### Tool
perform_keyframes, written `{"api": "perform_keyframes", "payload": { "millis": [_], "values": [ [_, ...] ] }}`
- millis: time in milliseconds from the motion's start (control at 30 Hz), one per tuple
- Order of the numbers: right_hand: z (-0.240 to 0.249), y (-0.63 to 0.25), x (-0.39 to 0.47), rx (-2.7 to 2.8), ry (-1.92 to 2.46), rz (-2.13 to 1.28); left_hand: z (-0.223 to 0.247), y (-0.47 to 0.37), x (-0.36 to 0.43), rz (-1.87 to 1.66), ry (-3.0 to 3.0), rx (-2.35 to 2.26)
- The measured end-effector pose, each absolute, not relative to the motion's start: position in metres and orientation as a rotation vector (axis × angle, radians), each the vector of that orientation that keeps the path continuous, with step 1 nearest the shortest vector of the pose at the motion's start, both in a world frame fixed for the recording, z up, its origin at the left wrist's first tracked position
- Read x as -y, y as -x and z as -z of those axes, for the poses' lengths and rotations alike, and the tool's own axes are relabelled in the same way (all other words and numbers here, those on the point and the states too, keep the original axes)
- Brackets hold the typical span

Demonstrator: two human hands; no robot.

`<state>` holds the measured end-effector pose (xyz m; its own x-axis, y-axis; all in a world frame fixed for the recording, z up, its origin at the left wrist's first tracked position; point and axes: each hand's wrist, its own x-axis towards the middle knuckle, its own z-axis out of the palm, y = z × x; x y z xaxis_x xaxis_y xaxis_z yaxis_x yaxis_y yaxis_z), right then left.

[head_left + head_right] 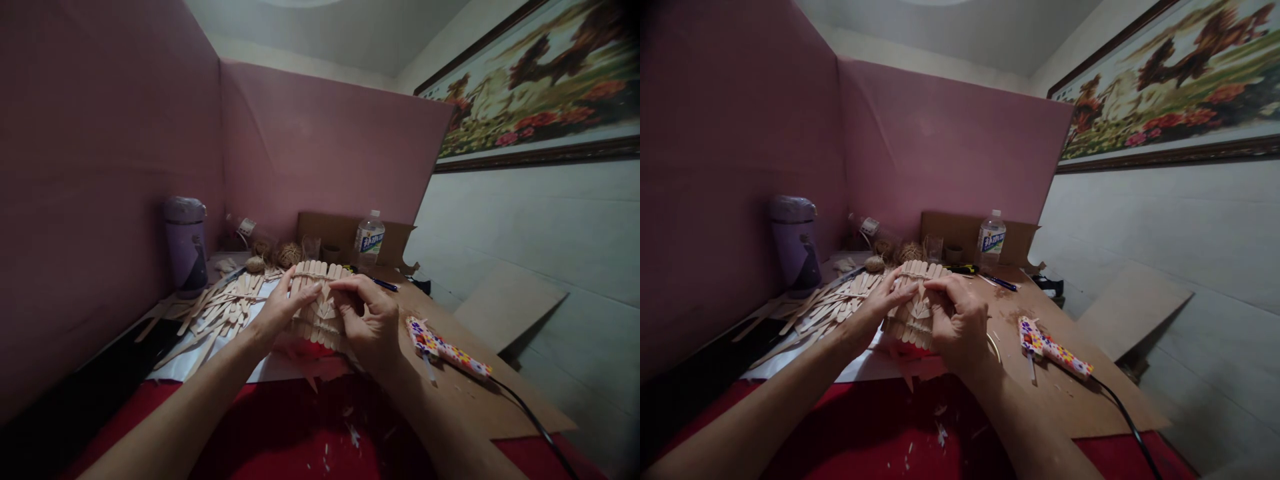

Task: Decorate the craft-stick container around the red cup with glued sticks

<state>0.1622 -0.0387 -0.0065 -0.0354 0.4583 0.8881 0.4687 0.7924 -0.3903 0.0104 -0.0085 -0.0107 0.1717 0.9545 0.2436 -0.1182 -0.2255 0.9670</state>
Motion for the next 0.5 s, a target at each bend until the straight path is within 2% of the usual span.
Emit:
{"api": "perform_keyframes", "payload": {
  "millis": [500],
  "values": [
    [0.0075, -0.1608, 0.0398, 1.695, 0.757, 0.024, 0.0073, -0.011, 0.0123, -1.27, -1.429, -0.766]
  ]
}}
